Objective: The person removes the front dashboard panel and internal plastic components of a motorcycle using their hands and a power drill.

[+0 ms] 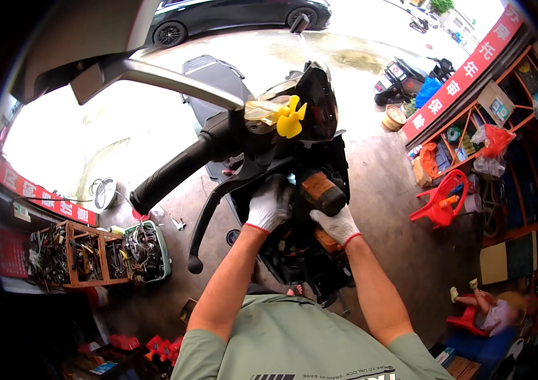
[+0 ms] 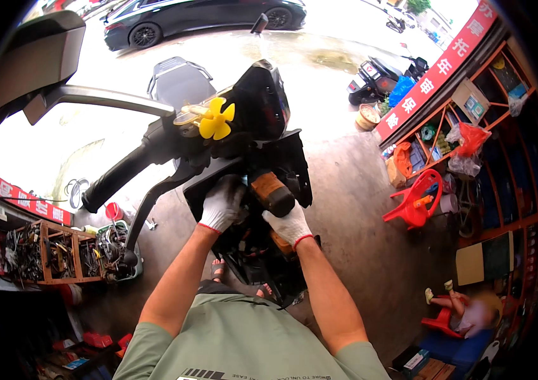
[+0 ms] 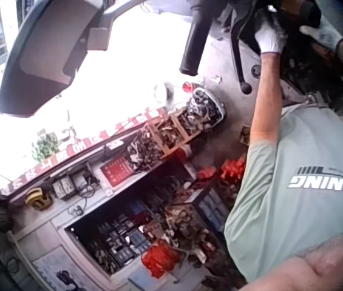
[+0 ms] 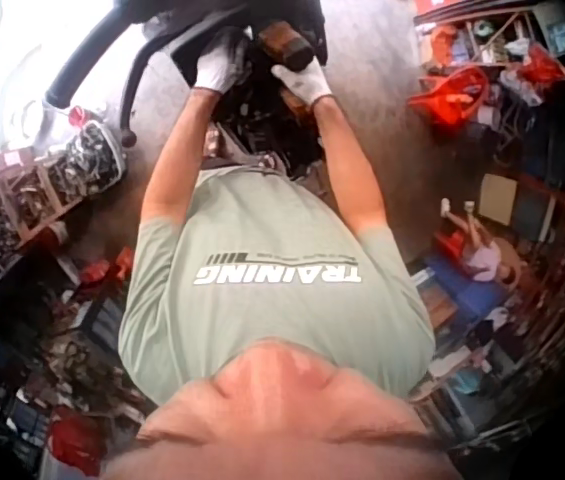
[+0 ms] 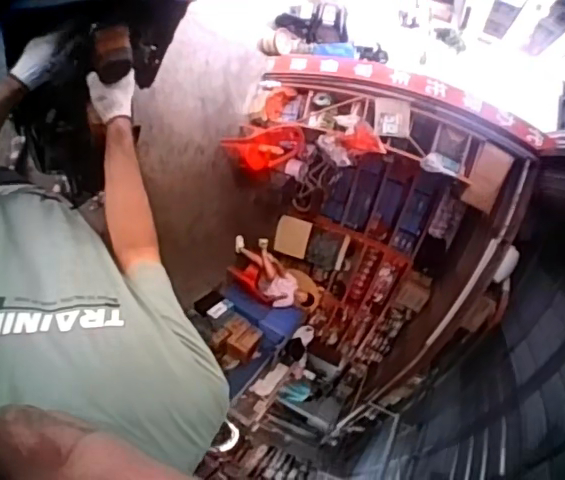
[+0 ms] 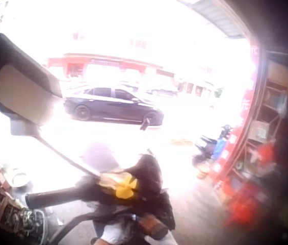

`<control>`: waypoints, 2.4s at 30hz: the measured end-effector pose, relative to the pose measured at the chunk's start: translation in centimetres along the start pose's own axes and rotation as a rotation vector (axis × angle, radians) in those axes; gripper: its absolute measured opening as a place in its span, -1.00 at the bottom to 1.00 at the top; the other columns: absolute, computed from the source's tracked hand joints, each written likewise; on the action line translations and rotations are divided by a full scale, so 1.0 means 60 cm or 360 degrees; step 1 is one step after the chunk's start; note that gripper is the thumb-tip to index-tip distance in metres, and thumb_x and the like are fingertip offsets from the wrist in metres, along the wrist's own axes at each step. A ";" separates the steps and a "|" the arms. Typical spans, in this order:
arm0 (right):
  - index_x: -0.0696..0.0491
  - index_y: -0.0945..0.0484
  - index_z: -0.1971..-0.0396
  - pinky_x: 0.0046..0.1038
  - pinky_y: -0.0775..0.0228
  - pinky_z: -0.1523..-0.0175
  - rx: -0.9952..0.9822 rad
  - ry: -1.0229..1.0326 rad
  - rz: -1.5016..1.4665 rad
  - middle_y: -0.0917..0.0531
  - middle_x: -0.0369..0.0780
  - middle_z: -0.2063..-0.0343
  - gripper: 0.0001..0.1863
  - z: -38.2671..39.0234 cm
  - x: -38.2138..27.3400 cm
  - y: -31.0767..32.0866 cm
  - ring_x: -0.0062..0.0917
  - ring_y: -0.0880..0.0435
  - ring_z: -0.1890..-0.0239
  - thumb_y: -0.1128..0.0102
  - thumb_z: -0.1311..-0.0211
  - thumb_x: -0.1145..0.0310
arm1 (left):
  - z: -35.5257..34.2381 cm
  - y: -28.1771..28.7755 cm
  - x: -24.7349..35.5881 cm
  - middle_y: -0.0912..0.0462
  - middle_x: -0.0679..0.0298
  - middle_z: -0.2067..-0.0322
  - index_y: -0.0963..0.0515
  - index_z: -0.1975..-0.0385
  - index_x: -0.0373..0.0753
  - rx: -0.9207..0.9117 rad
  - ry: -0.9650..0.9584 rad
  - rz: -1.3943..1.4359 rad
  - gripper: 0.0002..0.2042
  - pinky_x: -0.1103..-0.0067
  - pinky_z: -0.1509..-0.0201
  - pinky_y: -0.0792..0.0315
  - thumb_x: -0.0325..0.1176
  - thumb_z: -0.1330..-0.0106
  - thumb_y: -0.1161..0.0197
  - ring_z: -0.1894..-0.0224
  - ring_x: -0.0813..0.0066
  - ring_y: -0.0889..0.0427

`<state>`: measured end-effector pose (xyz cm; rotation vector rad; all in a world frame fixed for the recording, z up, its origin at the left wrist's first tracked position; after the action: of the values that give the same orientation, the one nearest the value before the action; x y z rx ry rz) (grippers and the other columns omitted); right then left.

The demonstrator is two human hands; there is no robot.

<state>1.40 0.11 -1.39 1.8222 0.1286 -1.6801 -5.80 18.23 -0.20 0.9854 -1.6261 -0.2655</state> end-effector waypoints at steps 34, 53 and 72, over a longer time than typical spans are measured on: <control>0.19 -0.54 0.15 -0.40 -0.48 0.00 0.0022 -0.0030 -0.0027 -0.69 -0.12 0.28 -0.58 0.003 -0.015 0.001 -0.34 -0.67 0.16 -0.32 0.06 0.35 | 0.006 0.006 -0.054 -0.60 0.04 -0.04 -0.56 -0.04 -0.23 0.0487 0.0723 0.0300 -0.65 0.37 -0.15 -0.42 -0.18 -0.50 0.06 -0.12 0.08 -0.53; 0.18 -0.55 0.17 -0.43 -0.49 0.05 -0.0029 -0.0026 -0.0055 -0.69 -0.18 0.31 -0.63 0.006 -0.028 -0.004 -0.40 -0.67 0.22 -0.32 0.04 0.39 | -0.016 -0.071 -0.160 -0.63 0.22 0.08 -0.49 -0.06 -0.25 0.0666 0.1065 0.1516 -0.70 0.55 0.16 -0.59 -0.27 -0.43 -0.14 0.14 0.45 -0.67; 0.19 -0.51 0.07 -0.44 -0.46 -0.03 -0.0042 -0.0058 -0.0062 -0.67 -0.19 0.22 -0.54 0.006 -0.021 -0.002 -0.44 -0.64 0.13 -0.33 0.05 0.41 | -0.020 -0.043 -0.102 -0.62 0.07 0.14 -0.52 0.02 -0.33 0.0660 0.0174 -0.0053 -0.71 0.46 0.00 -0.45 -0.28 -0.43 -0.03 0.12 0.22 -0.60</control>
<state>0.81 0.48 -0.28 1.7792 0.1707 -1.7294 -3.61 21.38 -5.71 1.3156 -1.5971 0.1095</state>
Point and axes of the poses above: each hand's wrist, its own z-axis away from the middle knuckle, its own y-axis out of the back of the hand, x = y × z, the point moved 7 cm from there along -z, towards the middle knuckle
